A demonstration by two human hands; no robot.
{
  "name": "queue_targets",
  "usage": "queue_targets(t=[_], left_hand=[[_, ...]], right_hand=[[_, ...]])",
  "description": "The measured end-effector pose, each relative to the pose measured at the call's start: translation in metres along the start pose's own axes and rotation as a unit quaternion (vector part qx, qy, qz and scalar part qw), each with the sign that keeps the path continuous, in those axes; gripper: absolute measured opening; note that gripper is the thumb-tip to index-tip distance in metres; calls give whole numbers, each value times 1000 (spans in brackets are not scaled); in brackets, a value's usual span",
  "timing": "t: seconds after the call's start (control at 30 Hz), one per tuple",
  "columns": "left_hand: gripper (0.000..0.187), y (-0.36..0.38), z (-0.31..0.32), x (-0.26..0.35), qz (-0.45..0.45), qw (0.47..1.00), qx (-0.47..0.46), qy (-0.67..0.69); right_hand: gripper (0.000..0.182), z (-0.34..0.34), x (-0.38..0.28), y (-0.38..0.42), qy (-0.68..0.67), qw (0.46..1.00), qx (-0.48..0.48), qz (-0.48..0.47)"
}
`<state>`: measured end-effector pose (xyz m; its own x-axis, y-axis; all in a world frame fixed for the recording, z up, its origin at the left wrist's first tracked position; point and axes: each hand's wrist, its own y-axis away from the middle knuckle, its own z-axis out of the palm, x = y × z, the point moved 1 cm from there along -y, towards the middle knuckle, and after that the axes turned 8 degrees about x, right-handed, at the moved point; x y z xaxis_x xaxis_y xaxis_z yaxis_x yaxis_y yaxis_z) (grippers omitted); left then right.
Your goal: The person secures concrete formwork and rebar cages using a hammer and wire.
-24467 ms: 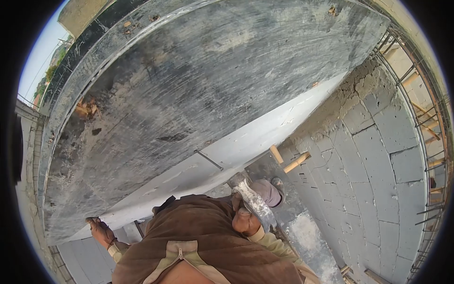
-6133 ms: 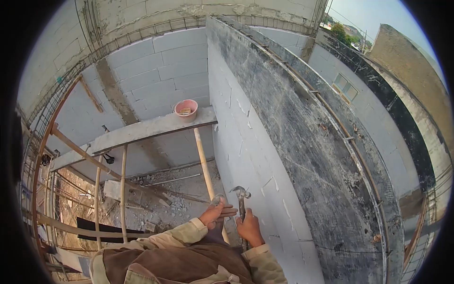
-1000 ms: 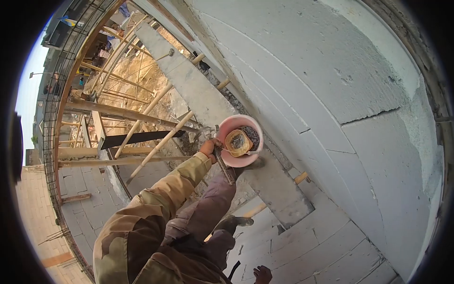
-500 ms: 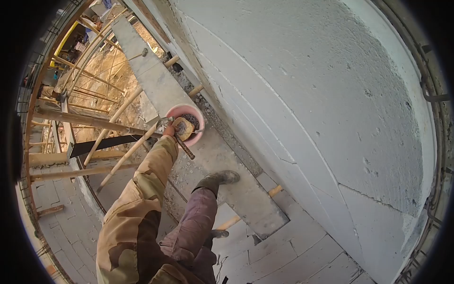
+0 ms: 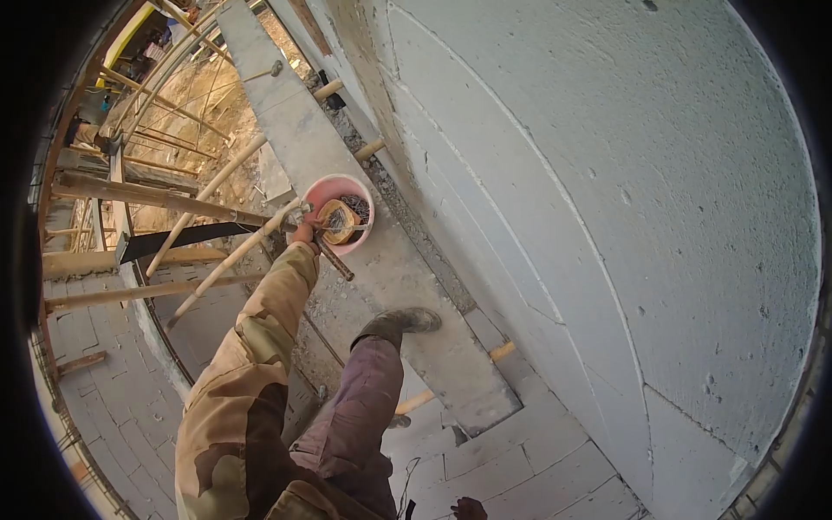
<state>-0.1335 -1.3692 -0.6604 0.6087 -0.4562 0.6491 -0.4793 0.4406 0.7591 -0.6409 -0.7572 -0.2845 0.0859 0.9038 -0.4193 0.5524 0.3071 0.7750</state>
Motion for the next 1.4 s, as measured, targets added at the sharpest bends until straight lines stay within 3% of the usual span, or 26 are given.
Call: queue_targets(t=[0.07,0.17,0.23,0.33,0.4,0.43,0.53,0.57,0.6,0.67,0.7,0.73,0.83,0.87,0.93,0.97,1.0,1.03,1.07,1.13,1.17,1.2,1.27,1.3,1.33,1.4], left_hand=[[30,-7,-2,-8,2,1000,2,16],[24,-19,-12,-19,59,989,-5,-138],[29,62,3,-13,229,941,151,-198],[18,156,-5,-19,229,958,32,-168],[12,235,-7,-29,118,990,-67,-47],[12,277,-10,-31,44,989,-133,-56],[11,391,-16,-57,-138,964,-163,-156],[12,415,-26,-90,-182,959,-202,-82],[12,449,-29,-102,-222,944,-208,-127],[10,499,-46,-143,-230,914,-280,-185],[10,522,-54,-152,-232,890,-317,-232],[15,530,-68,-179,-183,877,-339,-288],[22,570,-65,-154,-54,799,-442,-403],[25,571,-68,-160,5,757,-491,-432],[40,567,-58,-162,-21,699,-556,-451],[50,568,-46,-154,-5,625,-558,-546],[61,572,-36,-148,15,533,-558,-636],[74,571,-32,-148,37,513,-571,-640],[74,570,-27,-149,38,453,-602,-657],[71,600,7,-108,78,451,-597,-659],[63,632,37,-75,178,376,-603,-681],[63,618,49,-88,186,301,-636,-686],[60,569,63,-124,137,359,-649,-657],[77,571,67,-129,97,342,-644,-678],[77,581,75,-120,91,290,-656,-691],[67,638,97,-100,-203,320,-616,-690]], right_hand=[[27,2,-4,-2,16,1000,-5,-4],[26,4,-8,-1,36,999,20,15],[25,6,-9,-2,132,988,32,-70],[25,25,-61,7,195,973,40,-118],[25,38,-96,4,195,967,33,-163],[25,47,-114,-1,203,957,24,-205],[31,75,-158,-9,112,963,-21,-243],[51,83,-173,-9,77,971,-90,-208],[51,90,-183,-6,63,968,-92,-225],[72,103,-199,9,-59,933,-264,-236],[82,100,-219,24,-26,931,-307,-196],[79,119,-176,-4,2,946,-236,-224],[87,123,-120,-54,-46,946,-278,-158],[74,116,-125,-51,-71,949,-282,-120],[47,101,-138,-37,-133,949,-284,-39],[35,95,-145,-26,-176,944,-279,4],[24,88,-151,-14,-230,934,-269,47],[19,85,-154,-4,-296,917,-252,90],[19,83,-156,2,-355,905,-216,91],[18,77,-165,6,-399,897,-167,97],[16,69,-177,17,-419,897,-98,102],[25,74,-158,-4,-414,901,-85,95],[27,46,-178,24,-477,876,9,69],[34,39,-179,32,-471,878,63,51],[42,21,-188,54,-370,917,149,26],[39,-3,-202,103,-366,890,270,-18]])
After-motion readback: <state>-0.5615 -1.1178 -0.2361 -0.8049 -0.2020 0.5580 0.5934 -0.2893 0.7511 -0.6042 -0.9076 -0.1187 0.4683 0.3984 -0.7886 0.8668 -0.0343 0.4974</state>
